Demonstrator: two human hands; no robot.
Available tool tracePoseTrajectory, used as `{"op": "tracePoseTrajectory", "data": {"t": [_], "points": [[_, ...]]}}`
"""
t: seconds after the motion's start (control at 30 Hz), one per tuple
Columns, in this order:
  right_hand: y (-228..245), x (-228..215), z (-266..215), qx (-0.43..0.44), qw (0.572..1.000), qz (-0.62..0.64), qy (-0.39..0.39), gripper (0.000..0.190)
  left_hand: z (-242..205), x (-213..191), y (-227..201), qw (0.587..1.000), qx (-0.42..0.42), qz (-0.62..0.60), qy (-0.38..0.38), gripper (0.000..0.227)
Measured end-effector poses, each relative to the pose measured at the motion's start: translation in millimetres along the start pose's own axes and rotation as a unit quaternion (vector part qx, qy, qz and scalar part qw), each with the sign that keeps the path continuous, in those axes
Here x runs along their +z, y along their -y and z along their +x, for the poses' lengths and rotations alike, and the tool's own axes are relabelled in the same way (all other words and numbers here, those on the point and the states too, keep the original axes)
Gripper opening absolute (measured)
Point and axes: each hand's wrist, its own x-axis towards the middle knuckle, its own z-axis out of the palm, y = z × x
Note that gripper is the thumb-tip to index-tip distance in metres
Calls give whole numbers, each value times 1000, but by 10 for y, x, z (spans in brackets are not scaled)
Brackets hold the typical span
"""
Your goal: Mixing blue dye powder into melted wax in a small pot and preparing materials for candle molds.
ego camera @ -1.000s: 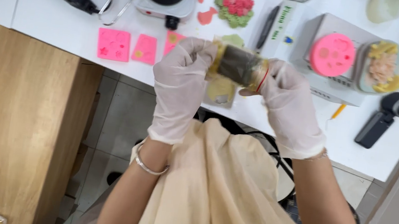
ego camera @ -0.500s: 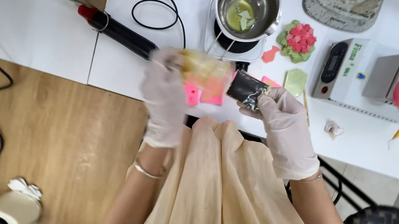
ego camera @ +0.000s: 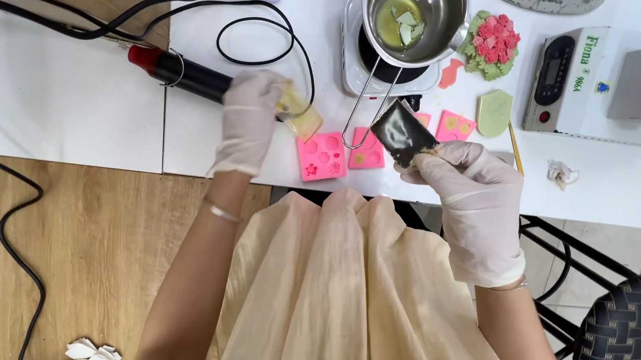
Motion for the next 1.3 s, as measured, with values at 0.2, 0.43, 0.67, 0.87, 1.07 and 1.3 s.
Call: {"op": "tracePoseTrajectory", "data": {"t": [0.2, 0.43, 0.67, 0.87, 1.07, 1.3], "points": [[-165, -6, -114, -370, 834, -405, -50, 17, 47, 221, -373, 996, -11, -85, -9, 22], [191, 134, -103, -515, 685, -514, 11, 27, -739, 3, -1616, 872, -114, -418, 228, 49], [517, 130, -123, -492, 753, -432, 66, 26, -863, -91, -1842, 843, 36, -467, 266, 46], [624, 122, -153, -243, 962, -106, 65, 5, -816, -167, -1931, 857, 27, -426, 288, 49], [644, 24, -8, -167, 984, 40, 49, 12, -784, -214, -1998, 889, 82, -367, 262, 61], [630, -56, 257, -68, 988, 128, 58, 11, -722, -293, -2053, 889, 92, -353, 275, 63]]}}
